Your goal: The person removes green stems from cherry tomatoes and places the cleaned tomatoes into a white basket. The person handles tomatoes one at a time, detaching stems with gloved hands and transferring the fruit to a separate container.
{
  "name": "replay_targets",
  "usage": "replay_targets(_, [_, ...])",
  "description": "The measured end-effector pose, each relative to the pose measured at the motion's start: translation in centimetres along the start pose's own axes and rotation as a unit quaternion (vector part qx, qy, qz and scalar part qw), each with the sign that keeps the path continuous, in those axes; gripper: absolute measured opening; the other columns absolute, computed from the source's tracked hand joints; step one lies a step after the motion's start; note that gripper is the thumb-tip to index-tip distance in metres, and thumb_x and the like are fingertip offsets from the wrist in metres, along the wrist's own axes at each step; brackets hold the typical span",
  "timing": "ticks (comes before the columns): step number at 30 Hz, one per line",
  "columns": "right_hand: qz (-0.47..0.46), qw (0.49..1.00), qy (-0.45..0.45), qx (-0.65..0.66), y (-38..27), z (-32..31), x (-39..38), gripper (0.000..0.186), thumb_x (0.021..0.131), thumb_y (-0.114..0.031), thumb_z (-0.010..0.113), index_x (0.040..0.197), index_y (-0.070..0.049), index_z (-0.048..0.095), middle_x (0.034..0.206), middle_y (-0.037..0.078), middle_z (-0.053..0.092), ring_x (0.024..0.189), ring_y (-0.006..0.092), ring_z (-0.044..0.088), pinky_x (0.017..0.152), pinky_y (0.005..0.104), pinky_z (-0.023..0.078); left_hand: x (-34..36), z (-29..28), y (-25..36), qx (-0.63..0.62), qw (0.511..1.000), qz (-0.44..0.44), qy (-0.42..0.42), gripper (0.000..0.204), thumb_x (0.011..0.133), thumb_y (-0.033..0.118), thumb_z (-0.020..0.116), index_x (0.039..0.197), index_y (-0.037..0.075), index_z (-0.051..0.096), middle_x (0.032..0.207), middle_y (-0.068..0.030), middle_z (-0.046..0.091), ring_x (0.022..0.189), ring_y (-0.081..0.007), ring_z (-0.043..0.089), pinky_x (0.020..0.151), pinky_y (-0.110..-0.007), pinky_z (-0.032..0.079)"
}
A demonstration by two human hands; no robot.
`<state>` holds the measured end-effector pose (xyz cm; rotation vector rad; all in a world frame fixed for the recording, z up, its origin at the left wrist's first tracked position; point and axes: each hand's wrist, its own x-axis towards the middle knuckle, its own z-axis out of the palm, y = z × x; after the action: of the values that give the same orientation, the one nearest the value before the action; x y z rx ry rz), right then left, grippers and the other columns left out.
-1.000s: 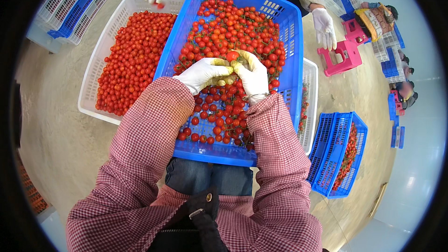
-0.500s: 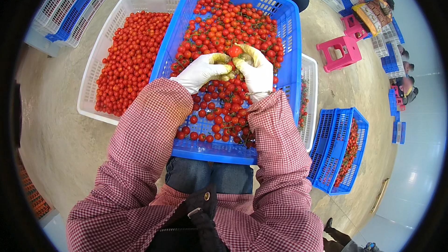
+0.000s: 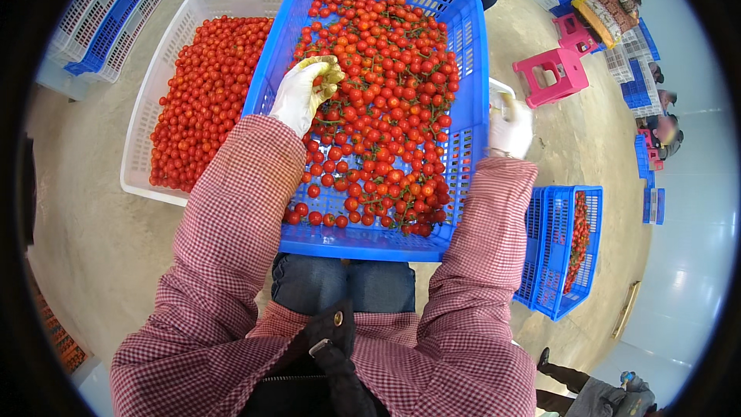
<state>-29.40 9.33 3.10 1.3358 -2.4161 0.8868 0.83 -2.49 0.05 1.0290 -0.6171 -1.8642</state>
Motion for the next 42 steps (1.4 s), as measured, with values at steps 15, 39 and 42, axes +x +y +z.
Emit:
replay_targets(15, [-0.161,0.863,-0.457,0.143,-7.1,9.0,-7.4,0.039,0.075,-0.009,0.06,0.114,-0.012,0.057,0.092,0.007,0.06,0.08,0.0172,0.056,0.072,0.0296,0.046,0.1,-0.2,-0.2,0.077,0.993,-0.046,-0.075,0.018,0.087,0.015,0.047,0.095,0.006,0.06,0.085,-0.0016,0.062,0.073,-0.0093,0.059,0.06,-0.024,0.045])
replay_targets(39, [-0.23,0.858,-0.458,-0.022,-6.6,8.4,-7.6,0.046,0.074,-0.019,0.063,0.117,-0.012,0.052,0.105,0.017,0.052,0.097,0.0317,0.054,0.084,0.0384,0.045,-1.5,0.9,-0.7,0.198,0.937,-0.074,-0.277,0.038,0.079,0.008,0.059,0.116,0.006,0.053,0.083,0.0039,0.054,0.065,-0.0013,0.05,0.052,-0.015,0.037])
replay_targets(42, [-0.22,0.849,-0.47,-0.102,-7.7,9.1,-8.2,0.045,0.072,-0.018,0.064,0.115,-0.012,0.053,0.11,0.018,0.049,0.096,0.032,0.055,0.081,0.0389,0.047,-1.4,0.9,-0.7,0.19,0.942,-0.068,-0.267,0.038,0.077,0.001,0.057,0.115,0.007,0.055,0.078,0.0015,0.058,0.06,-0.0036,0.05,0.05,-0.016,0.039])
